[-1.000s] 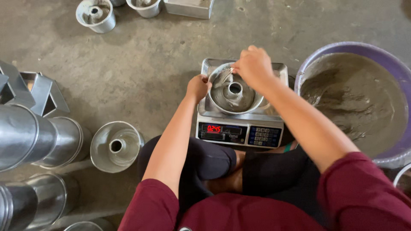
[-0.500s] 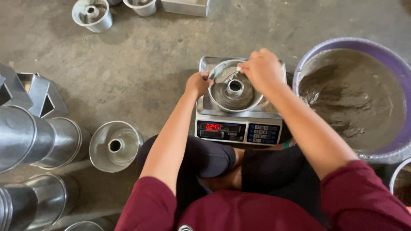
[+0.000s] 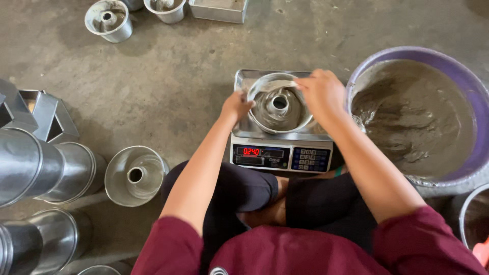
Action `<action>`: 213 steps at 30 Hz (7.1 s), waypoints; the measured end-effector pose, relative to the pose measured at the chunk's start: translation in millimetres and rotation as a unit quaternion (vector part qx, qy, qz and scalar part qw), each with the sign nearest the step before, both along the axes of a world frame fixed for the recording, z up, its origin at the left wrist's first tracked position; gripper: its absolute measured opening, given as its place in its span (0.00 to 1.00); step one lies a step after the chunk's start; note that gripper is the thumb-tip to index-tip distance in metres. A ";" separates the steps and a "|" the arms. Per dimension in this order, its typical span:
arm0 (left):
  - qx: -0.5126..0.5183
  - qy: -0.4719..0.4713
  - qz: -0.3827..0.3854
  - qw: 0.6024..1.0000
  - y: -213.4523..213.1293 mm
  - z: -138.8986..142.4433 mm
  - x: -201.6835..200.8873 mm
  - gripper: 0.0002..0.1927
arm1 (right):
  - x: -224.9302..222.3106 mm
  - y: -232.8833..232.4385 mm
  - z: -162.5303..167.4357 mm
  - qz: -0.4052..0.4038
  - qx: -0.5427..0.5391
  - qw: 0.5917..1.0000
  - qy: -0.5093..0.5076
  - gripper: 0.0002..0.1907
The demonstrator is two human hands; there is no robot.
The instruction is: The person scoops a gray paste from a large purple basin into metal molds placed on a digital scale. They use a ladle to transfer the paste, smooth it inside the mold, and then move the filled mold aside to repeat the process with another mold.
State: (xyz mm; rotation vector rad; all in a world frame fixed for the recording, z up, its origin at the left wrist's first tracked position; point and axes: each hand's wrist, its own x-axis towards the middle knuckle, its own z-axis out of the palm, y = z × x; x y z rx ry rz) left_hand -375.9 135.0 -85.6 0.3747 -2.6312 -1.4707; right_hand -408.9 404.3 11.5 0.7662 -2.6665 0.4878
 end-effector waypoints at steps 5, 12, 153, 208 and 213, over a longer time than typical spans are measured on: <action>-0.070 0.029 0.062 0.995 11.6 -4.1 -5.6 0.09 | -20.9 -5.5 -22.8 -0.074 0.041 0.996 -0.017 0.09; 0.386 -0.214 0.034 0.897 42.1 -3.8 63.5 0.16 | 59.3 56.1 -21.9 -0.097 -0.037 0.995 -0.002 0.12; 0.596 -0.135 0.039 0.791 98.5 20.4 82.7 0.33 | -30.6 372.3 -146.6 -0.207 0.218 0.906 -0.297 0.15; 0.610 -0.169 0.022 0.774 117.1 20.5 93.3 0.32 | -13.2 312.2 -184.9 -0.222 -0.440 0.626 -0.604 0.13; 0.611 -0.186 -0.015 0.769 145.4 25.6 90.6 0.32 | 2.2 284.2 -90.7 -0.266 -0.469 0.737 -0.407 0.13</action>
